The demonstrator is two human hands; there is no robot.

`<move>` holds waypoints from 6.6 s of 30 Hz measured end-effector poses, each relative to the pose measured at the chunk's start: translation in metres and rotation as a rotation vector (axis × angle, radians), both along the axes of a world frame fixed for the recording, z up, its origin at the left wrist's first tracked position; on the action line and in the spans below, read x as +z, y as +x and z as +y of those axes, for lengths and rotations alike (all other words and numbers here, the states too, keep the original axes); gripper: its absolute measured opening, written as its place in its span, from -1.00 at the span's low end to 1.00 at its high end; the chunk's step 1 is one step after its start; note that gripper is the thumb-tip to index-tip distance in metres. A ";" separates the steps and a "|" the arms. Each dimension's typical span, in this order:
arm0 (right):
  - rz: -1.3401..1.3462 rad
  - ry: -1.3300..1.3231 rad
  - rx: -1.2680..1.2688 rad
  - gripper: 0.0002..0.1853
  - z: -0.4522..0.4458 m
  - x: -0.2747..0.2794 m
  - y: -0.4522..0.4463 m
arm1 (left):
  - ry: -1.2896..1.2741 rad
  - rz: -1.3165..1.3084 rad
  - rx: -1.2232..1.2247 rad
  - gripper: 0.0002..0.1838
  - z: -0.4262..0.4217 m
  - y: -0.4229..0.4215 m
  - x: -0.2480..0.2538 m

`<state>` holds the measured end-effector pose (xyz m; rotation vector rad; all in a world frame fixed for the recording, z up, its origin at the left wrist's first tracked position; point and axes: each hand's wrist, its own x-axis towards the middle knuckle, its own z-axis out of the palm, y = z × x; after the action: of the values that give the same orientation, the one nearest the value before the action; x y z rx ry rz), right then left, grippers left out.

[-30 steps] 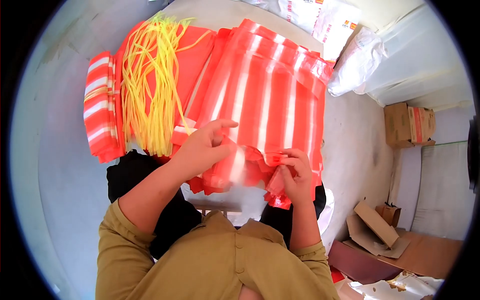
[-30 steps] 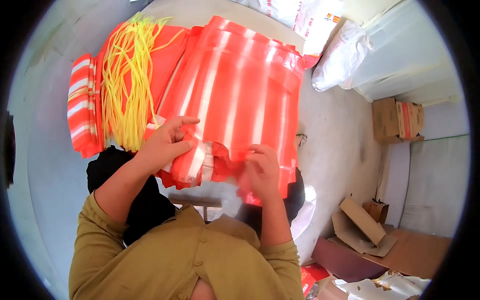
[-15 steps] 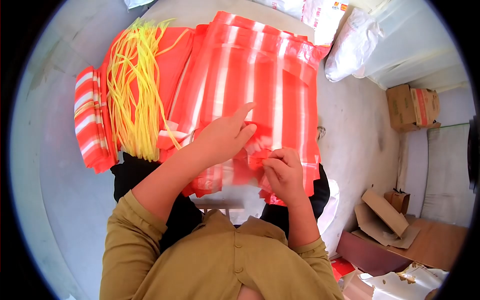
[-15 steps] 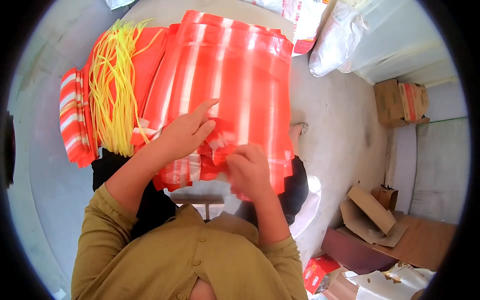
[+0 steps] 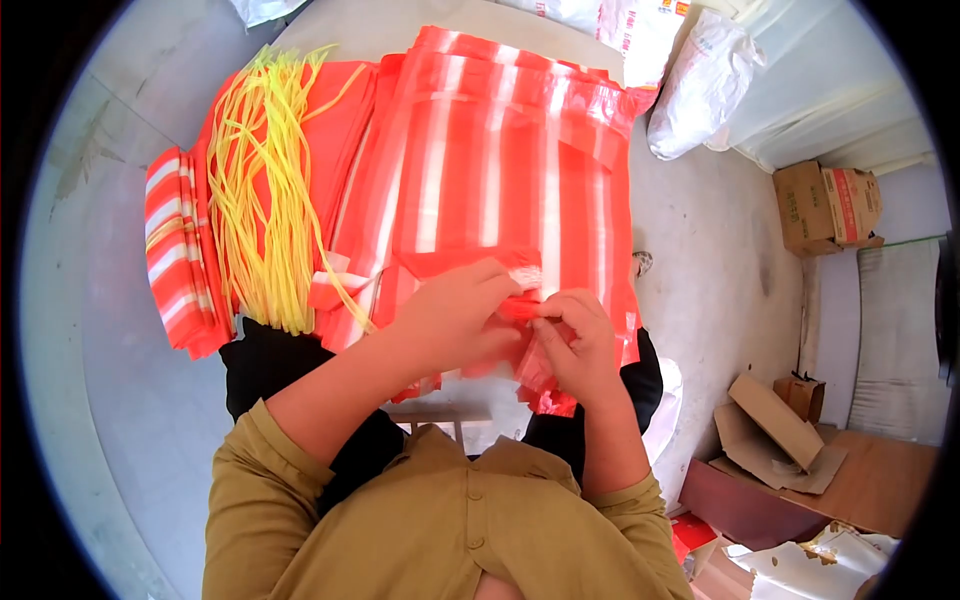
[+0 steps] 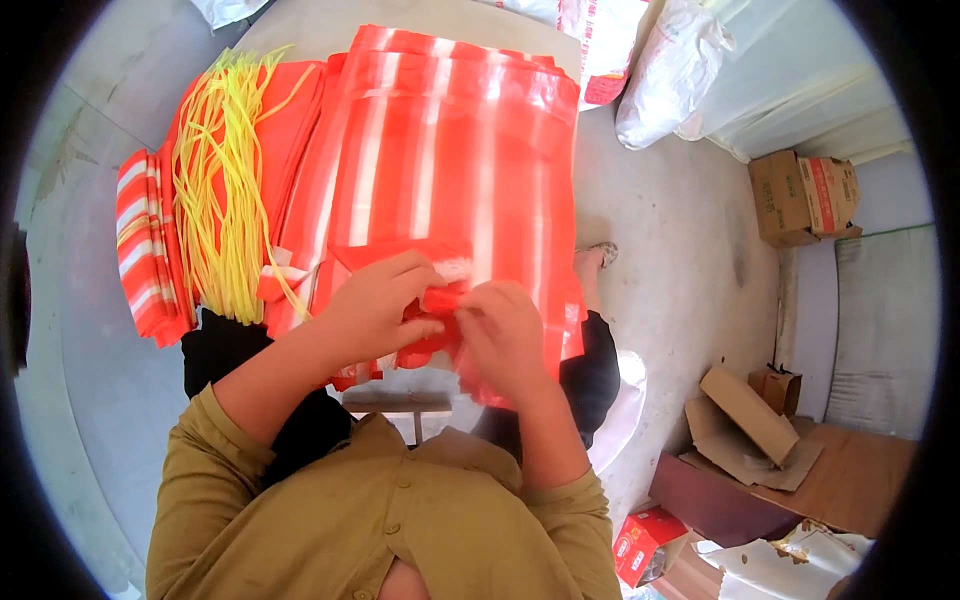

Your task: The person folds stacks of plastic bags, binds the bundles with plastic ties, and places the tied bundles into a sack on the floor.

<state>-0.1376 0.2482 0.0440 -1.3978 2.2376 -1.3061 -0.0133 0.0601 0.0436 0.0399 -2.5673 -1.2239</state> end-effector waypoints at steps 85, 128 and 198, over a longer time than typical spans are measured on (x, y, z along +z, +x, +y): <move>-0.917 0.263 0.135 -0.70 -0.032 0.023 -0.090 | -0.268 -0.133 -0.155 -0.68 -0.001 0.002 -0.015; -0.144 0.381 0.061 -0.77 -0.054 0.014 -0.050 | -0.179 0.292 0.107 -0.80 -0.001 -0.010 -0.023; -0.360 0.866 0.267 -0.79 -0.083 0.033 -0.121 | 0.324 -0.240 0.435 -0.69 -0.080 0.054 -0.006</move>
<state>-0.2581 0.1654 0.0767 -0.9728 1.8960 -0.3535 0.0403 -0.0200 0.0378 0.8117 -2.3319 -1.5032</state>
